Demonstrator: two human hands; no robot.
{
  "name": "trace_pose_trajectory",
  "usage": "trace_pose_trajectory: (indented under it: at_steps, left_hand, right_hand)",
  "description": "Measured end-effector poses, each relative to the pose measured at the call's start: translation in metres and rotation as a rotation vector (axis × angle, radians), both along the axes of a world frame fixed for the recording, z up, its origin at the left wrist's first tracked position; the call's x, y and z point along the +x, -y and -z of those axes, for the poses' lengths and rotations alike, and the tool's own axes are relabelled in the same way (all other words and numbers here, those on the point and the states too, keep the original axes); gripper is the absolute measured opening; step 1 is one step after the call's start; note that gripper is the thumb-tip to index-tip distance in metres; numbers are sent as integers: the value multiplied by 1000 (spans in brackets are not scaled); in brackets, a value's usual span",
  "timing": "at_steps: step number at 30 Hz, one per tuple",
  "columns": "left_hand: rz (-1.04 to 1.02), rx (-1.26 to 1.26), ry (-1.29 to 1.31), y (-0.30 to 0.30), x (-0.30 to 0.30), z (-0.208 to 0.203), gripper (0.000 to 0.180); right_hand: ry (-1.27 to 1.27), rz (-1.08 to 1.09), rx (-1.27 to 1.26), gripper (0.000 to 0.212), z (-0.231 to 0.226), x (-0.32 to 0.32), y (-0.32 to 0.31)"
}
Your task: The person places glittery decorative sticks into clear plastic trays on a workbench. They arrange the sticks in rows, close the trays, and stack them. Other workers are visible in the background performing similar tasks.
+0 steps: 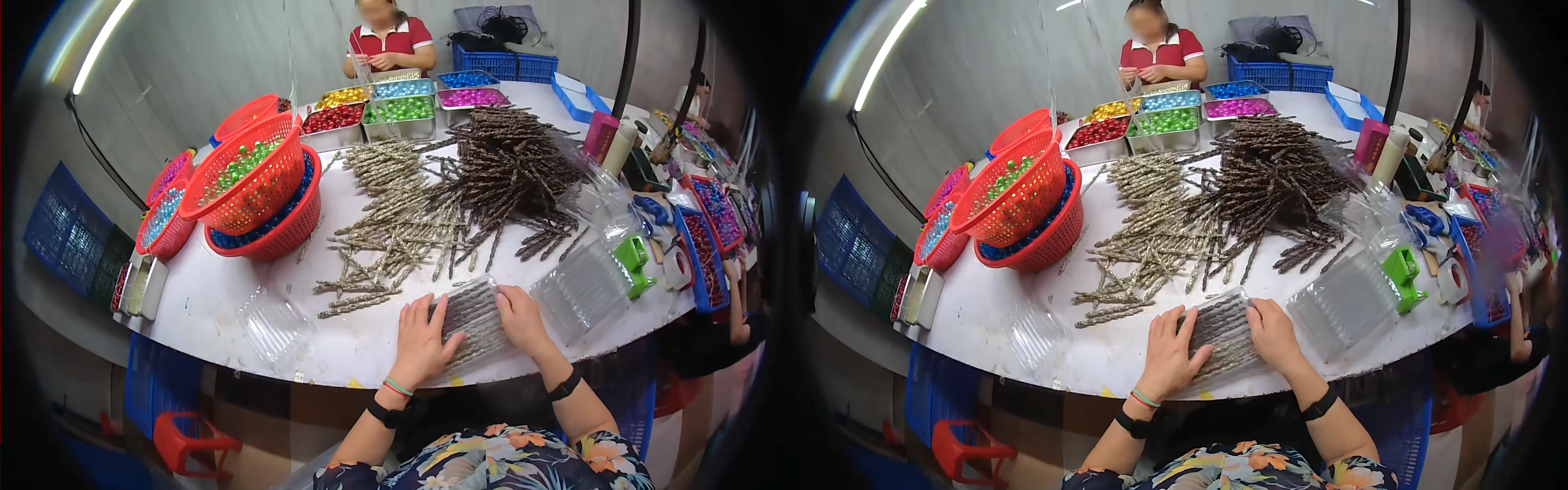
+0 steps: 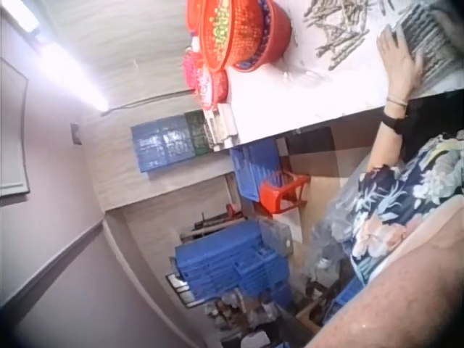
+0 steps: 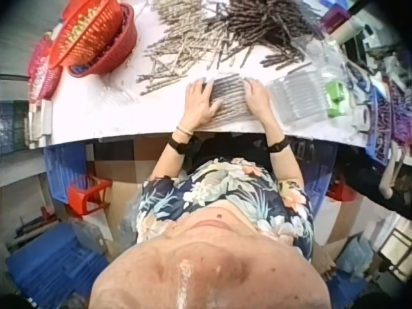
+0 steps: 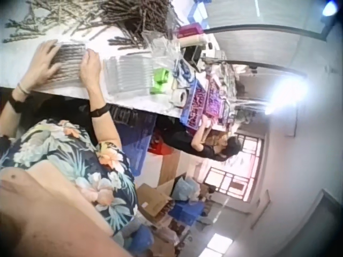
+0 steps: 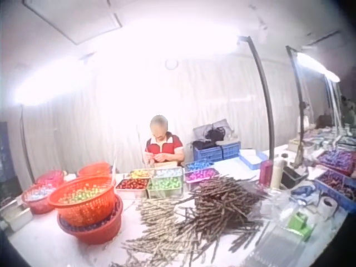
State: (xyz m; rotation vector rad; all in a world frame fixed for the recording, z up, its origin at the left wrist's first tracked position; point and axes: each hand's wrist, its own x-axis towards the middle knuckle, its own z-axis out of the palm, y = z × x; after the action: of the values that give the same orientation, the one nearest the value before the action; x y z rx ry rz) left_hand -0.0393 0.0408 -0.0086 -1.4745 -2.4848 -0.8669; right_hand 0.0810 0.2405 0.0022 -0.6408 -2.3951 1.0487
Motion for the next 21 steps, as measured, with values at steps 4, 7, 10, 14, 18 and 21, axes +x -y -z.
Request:
trace_pose_trajectory:
  at_steps: [4,7,10,14,18,21]
  left_hand:
    - [-5,48,-29,3,-2,1,74]
    - [24,47,-62,6,-7,-5,72]
    - [99,-68,200,-4,-13,-28,71]
    - [322,-298,933,-37,-8,-76,56]
    - [613,46,1621,-91,47,-59,44]
    - [671,-10,1910,-118,90,-68,49]
  right_hand:
    - [2,-63,-352,41,-9,2,1]
    - [-60,-89,-270,43,-13,6,4]
    - [-5,-149,-185,45,-31,25,-4]
    - [83,-256,-283,45,-80,71,-28]
    - [105,-328,-254,43,-88,119,-66]
    - [81,-324,-196,45,-82,157,-88]
